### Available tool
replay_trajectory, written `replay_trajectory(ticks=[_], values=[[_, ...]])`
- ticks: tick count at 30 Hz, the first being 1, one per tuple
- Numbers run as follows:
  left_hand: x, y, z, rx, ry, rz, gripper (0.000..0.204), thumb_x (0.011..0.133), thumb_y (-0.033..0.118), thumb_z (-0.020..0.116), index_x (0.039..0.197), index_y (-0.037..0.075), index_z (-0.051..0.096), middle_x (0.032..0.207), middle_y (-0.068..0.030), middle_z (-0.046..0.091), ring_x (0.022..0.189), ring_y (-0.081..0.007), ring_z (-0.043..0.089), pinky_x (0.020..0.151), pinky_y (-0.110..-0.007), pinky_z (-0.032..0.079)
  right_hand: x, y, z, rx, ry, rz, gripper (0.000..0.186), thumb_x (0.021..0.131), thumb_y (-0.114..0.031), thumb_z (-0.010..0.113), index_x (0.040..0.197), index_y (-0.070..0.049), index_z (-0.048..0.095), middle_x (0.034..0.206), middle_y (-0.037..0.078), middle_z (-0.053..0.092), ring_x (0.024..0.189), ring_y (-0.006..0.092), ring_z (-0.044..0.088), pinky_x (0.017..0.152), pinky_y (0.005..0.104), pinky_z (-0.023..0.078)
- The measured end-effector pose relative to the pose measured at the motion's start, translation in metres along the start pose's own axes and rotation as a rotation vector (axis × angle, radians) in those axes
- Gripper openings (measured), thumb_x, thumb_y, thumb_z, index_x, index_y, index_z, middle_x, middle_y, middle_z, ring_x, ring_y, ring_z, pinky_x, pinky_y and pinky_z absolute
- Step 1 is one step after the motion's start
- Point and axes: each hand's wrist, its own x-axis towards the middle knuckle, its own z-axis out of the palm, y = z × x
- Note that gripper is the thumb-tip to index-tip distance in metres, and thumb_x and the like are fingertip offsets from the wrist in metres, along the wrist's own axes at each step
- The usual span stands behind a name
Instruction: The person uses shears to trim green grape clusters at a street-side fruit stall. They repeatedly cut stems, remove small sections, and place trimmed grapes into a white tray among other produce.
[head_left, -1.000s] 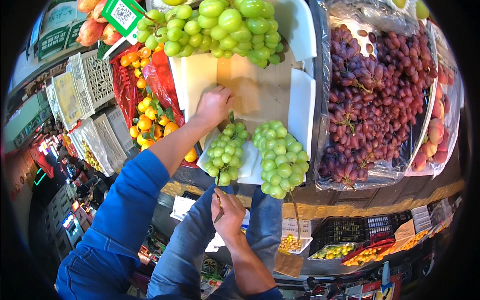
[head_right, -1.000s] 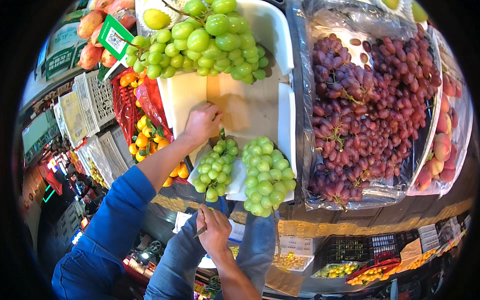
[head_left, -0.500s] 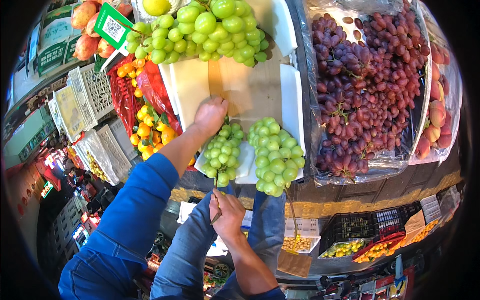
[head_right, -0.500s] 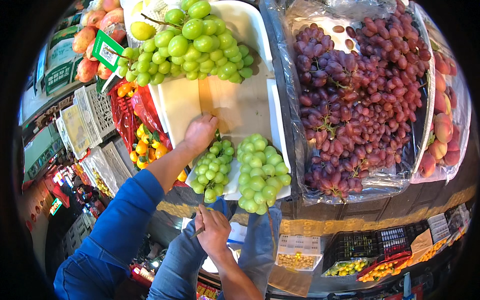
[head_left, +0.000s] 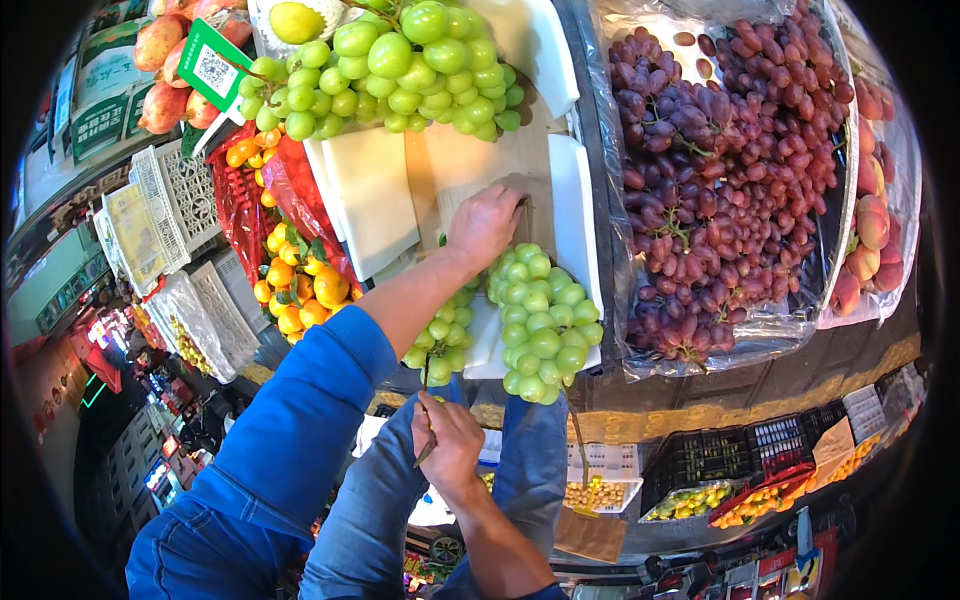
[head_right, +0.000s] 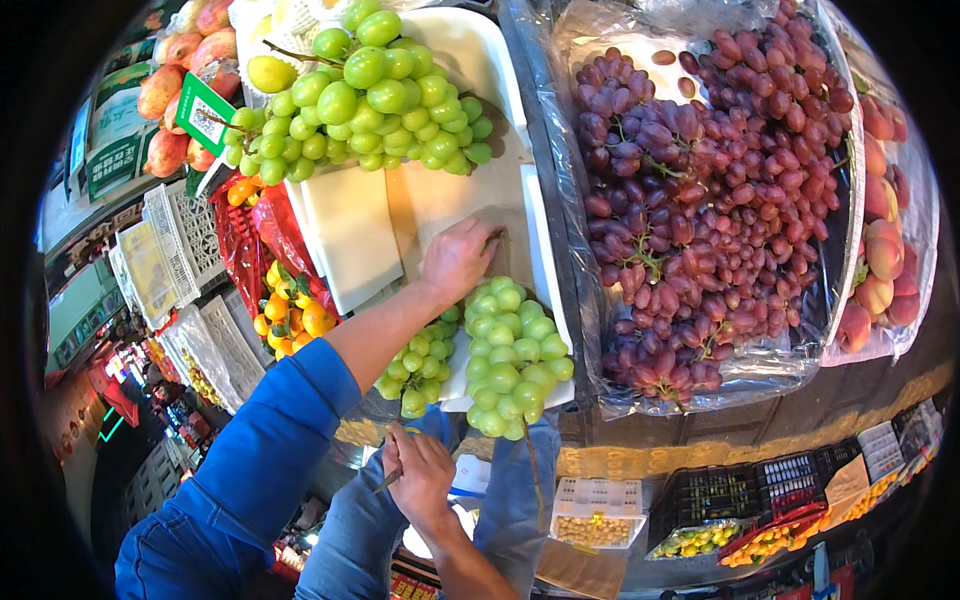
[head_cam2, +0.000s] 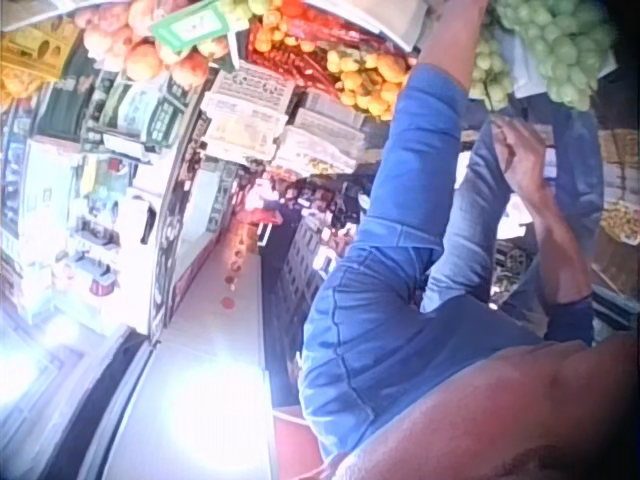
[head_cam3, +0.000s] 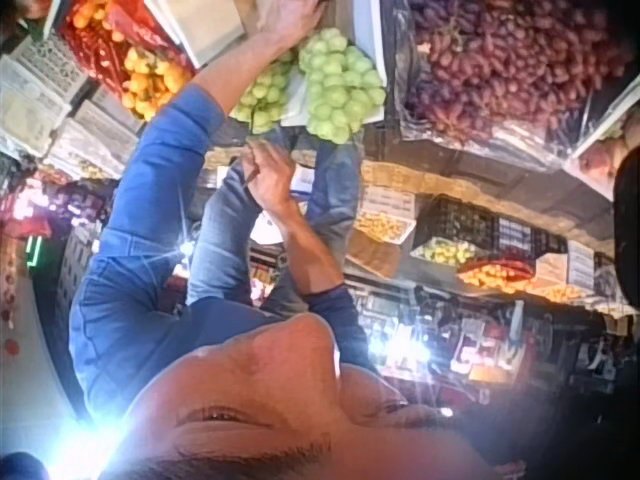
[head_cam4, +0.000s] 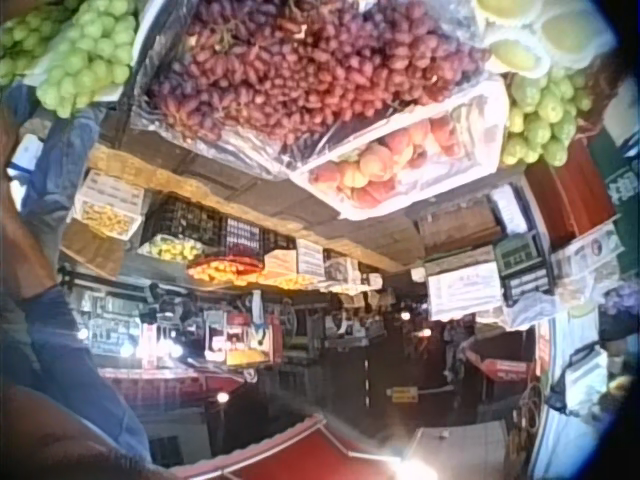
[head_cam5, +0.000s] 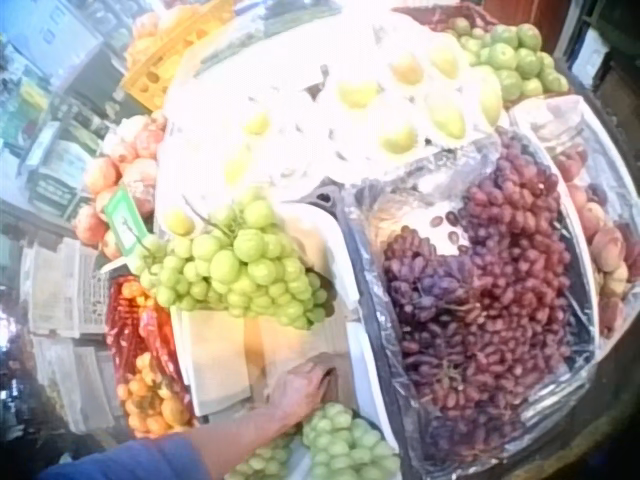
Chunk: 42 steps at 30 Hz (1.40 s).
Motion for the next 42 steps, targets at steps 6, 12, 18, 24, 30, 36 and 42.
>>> replay_trajectory(ticks=[6, 12, 18, 24, 30, 36, 42], values=[[0.006, -0.005, 0.003, 0.085, -0.144, 0.025, 0.012, 0.086, 0.012, 0.067, 0.096, 0.009, 0.071, 0.088, -0.0127, 0.065, 0.081, -0.0356, 0.067, 0.073, -0.044, 0.056, 0.002, -0.001, -0.004, -0.011, 0.031, -0.02, 0.021, 0.077, 0.003, 0.074, 0.098, 0.002, 0.07, 0.074, 0.014, 0.065, 0.062, 0.0306, 0.062, 0.058, 0.0388, 0.05], [0.006, -0.001, -0.019, -0.054, -0.034, -0.1, 0.012, 0.082, 0.009, 0.07, 0.094, 0.007, 0.071, 0.09, -0.013, 0.069, 0.083, -0.0332, 0.069, 0.074, -0.041, 0.057, 0.0, -0.001, 0.001, -0.035, 0.026, -0.012, 0.021, 0.075, 0.0, 0.076, 0.095, -0.002, 0.071, 0.069, 0.01, 0.062, 0.059, 0.0269, 0.06, 0.055, 0.0363, 0.048], [-0.047, -0.003, -0.107, -0.155, 0.053, -0.2, 0.014, 0.079, 0.005, 0.072, 0.093, 0.005, 0.07, 0.088, -0.0125, 0.069, 0.081, -0.03, 0.069, 0.075, -0.038, 0.056, 0.001, -0.005, 0.016, -0.145, -0.091, -0.057, 0.024, 0.076, -0.006, 0.078, 0.1, -0.005, 0.072, 0.066, 0.006, 0.06, 0.058, 0.0245, 0.06, 0.056, 0.0369, 0.049], [-0.129, 0.012, -0.185, -0.173, 0.112, -0.423, 0.012, 0.081, 0.004, 0.073, 0.093, 0.002, 0.07, 0.087, -0.012, 0.07, 0.082, -0.0286, 0.07, 0.075, -0.035, 0.055, -0.018, -0.008, 0.013, -0.225, -0.102, -0.024, 0.046, 0.079, -0.013, 0.078, 0.122, -0.003, 0.066, 0.076, 0.009, 0.065, 0.066, 0.0269, 0.064, 0.062, 0.0398, 0.052], [-0.236, 0.055, -0.228, -0.373, 0.159, -0.801, 0.01, 0.083, 0.003, 0.073, 0.092, 0.0, 0.071, 0.087, -0.0099, 0.072, 0.081, -0.0179, 0.068, 0.076, -0.031, 0.053, -0.078, -0.019, -0.029, -0.399, -0.187, 0.028, 0.038, 0.083, -0.018, 0.076, 0.118, -0.006, 0.068, 0.075, 0.009, 0.065, 0.067, 0.0295, 0.065, 0.062, 0.0423, 0.052], [-0.336, 0.115, -0.232, -0.602, 0.137, -1.067, 0.012, 0.083, 0.004, 0.074, 0.095, 0.001, 0.073, 0.089, -0.0082, 0.073, 0.081, -0.0145, 0.068, 0.077, -0.03, 0.053, -0.132, -0.069, -0.093, -0.596, -0.393, -0.091, 0.024, 0.082, -0.015, 0.074, 0.105, -0.007, 0.071, 0.075, 0.009, 0.064, 0.069, 0.03, 0.064, 0.062, 0.0413, 0.051], [-0.403, 0.158, -0.227, -0.546, 0.213, -1.187, 0.013, 0.083, 0.008, 0.074, 0.094, 0.002, 0.074, 0.087, -0.0115, 0.074, 0.081, -0.0193, 0.071, 0.078, -0.032, 0.054, -0.14, -0.084, -0.113, -0.703, -0.678, -0.2, 0.024, 0.084, -0.015, 0.071, 0.106, -0.006, 0.069, 0.081, 0.01, 0.062, 0.077, 0.0305, 0.063, 0.068, 0.0427, 0.052]])
